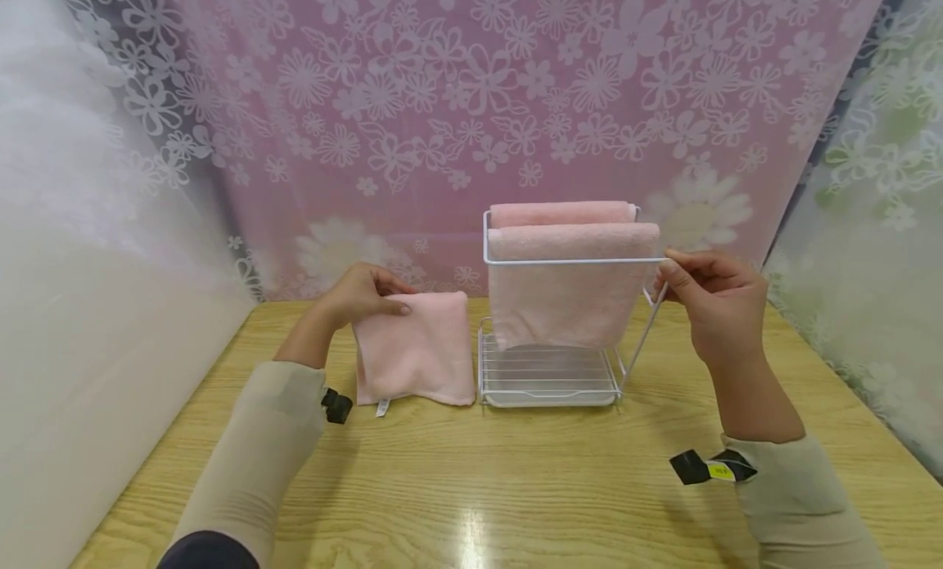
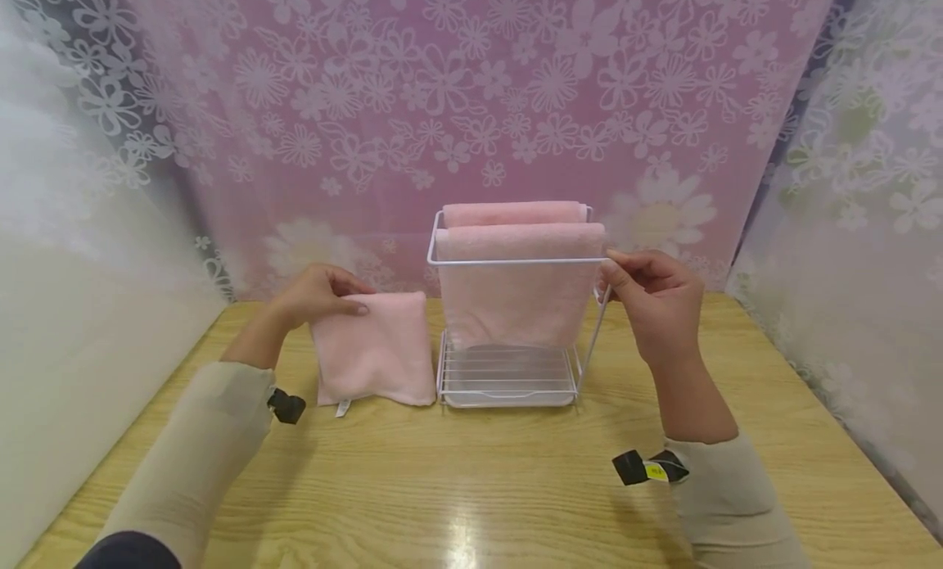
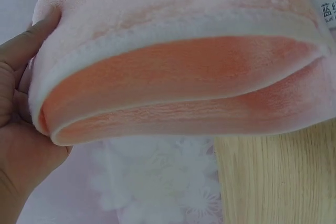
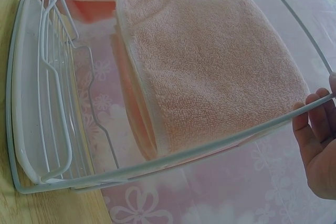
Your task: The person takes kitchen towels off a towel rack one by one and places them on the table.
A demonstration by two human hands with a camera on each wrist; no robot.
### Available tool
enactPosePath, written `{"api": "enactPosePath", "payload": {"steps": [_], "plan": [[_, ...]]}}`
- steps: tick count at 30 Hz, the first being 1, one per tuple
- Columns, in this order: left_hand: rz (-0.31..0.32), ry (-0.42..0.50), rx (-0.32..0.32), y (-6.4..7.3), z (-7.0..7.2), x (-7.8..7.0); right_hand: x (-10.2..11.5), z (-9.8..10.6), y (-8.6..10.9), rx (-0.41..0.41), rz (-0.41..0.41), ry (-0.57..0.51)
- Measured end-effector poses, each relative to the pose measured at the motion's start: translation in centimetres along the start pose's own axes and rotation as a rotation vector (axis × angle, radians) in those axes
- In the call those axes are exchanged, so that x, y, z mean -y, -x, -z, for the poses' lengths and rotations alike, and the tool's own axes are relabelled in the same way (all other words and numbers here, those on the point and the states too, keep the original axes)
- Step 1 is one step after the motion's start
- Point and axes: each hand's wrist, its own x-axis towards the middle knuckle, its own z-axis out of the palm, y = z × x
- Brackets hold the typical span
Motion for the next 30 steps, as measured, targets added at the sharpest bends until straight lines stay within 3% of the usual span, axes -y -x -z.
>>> {"api": "enactPosePath", "payload": {"steps": [4, 14, 21, 30], "plan": [[-0.007, -0.035, 0.005, -0.7, -0.1, 0.5, 0.0, -0.1, -0.1, 0.008, -0.005, -0.029], [-0.014, -0.072, -0.058, -2.0, -1.0, 1.4, 0.1, -0.2, 0.0, 0.016, 0.003, -0.061], [0.016, -0.109, -0.061, -2.5, -1.4, 2.1, 0.1, -0.2, 0.0, 0.002, 0.000, -0.076], [0.050, -0.143, -0.140, -3.6, -2.5, 3.6, 0.1, -0.3, 0.1, -0.006, -0.001, -0.079]]}}
